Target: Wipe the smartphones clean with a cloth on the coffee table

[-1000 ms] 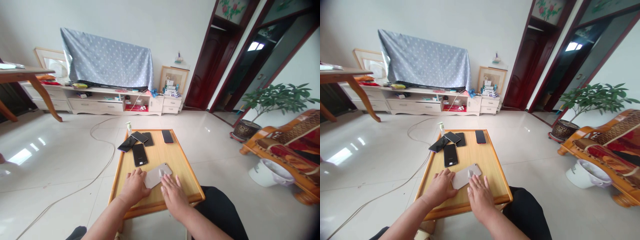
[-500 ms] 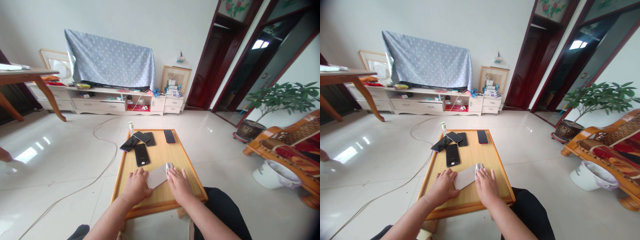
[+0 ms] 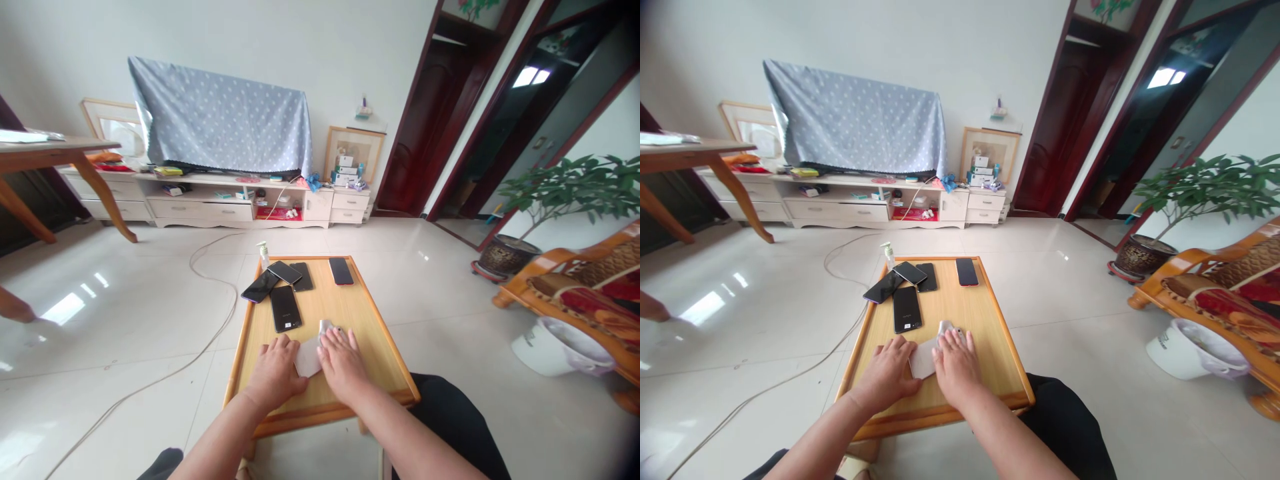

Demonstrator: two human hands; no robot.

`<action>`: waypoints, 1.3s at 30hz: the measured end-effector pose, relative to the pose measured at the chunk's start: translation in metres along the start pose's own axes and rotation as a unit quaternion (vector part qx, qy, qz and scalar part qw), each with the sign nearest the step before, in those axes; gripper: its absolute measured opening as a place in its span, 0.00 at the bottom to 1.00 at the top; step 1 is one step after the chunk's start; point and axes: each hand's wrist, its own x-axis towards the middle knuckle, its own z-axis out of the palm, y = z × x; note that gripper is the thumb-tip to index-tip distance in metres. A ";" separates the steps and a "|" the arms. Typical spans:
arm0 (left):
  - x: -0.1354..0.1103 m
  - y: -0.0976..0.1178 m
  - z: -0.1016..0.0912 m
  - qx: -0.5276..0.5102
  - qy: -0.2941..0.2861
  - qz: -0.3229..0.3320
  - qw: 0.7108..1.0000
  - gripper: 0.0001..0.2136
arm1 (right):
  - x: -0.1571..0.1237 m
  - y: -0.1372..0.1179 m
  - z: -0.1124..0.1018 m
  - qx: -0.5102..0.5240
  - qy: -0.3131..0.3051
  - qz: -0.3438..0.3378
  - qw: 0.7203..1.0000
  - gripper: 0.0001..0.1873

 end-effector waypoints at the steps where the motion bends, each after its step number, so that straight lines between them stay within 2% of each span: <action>1: 0.000 -0.001 0.002 0.001 0.008 0.001 1.000 0.22 | 0.000 -0.007 0.001 0.016 -0.008 -0.027 0.999 0.28; 4: 0.000 -0.002 0.005 0.000 0.030 0.010 1.000 0.19 | -0.012 -0.030 0.004 0.057 -0.025 -0.099 0.993 0.26; 7: 0.000 -0.002 0.005 0.002 0.024 0.007 1.000 0.14 | -0.031 -0.037 0.002 0.065 -0.035 -0.118 0.990 0.25; 11: 0.000 0.000 0.000 0.003 0.010 -0.003 1.000 0.17 | -0.045 -0.017 -0.005 0.046 -0.032 -0.103 0.993 0.25; 14: -0.001 0.002 -0.003 0.005 0.001 0.004 1.000 0.21 | -0.038 0.009 -0.007 0.011 -0.007 -0.046 0.999 0.25; 18: -0.002 0.004 -0.005 0.006 -0.007 0.007 1.000 0.22 | -0.024 0.036 -0.002 -0.042 0.026 0.034 0.998 0.27; 20: -0.002 0.005 -0.003 0.010 0.001 0.009 1.000 0.21 | -0.026 0.037 0.003 -0.052 0.039 0.033 0.997 0.26; 24: -0.002 0.007 0.002 0.029 0.023 0.015 0.999 0.21 | -0.045 0.023 0.009 -0.029 0.045 -0.043 0.998 0.25; 26: -0.001 0.010 0.003 0.035 0.025 0.016 0.999 0.21 | -0.049 0.022 0.007 -0.019 0.043 -0.059 0.997 0.24; 33: 0.000 0.025 0.000 0.033 0.026 0.015 0.999 0.22 | -0.033 0.058 -0.008 -0.046 0.056 0.040 0.997 0.25; 39: -0.001 0.043 0.015 0.025 0.061 -0.018 0.998 0.23 | -0.039 0.066 -0.022 -0.010 0.064 0.048 0.997 0.26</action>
